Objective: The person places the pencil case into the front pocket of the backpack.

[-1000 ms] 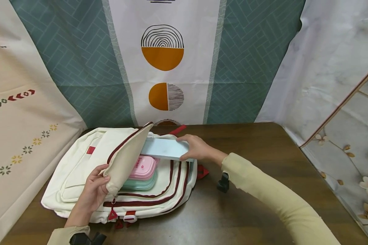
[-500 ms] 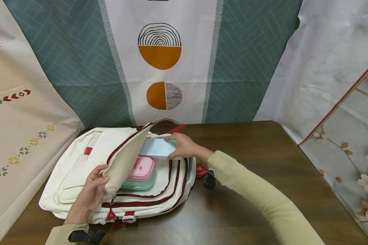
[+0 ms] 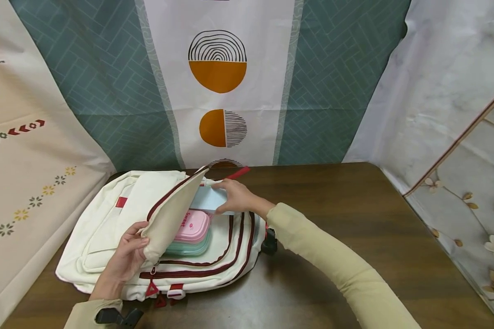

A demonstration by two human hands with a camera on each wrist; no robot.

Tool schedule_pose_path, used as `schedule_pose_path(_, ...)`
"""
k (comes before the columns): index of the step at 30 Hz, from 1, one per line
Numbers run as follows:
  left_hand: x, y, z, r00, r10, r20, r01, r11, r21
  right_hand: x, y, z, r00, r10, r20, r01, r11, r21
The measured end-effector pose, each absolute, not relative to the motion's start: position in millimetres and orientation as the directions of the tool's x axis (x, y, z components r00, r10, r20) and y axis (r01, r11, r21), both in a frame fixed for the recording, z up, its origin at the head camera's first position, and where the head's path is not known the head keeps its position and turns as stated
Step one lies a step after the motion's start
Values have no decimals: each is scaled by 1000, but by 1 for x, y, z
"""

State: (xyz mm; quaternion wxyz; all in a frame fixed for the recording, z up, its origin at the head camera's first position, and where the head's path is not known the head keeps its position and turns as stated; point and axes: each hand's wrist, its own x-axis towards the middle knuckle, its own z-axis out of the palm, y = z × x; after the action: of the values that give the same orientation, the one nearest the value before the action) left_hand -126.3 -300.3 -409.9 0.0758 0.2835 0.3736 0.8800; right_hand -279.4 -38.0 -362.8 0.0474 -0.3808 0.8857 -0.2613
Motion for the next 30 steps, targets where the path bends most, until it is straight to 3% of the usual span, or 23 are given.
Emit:
schedule_pose_path(15,-125,-297,-412,-823,312,474,106,-735,669,-279,-35,-366,-691,-709,143,-671,554,-493)
schedule_pose_path(30,-121,-295,-412,-843,283,457,130,-718,684,-275,10,-378,-760,-638,125,-526,490,-695)
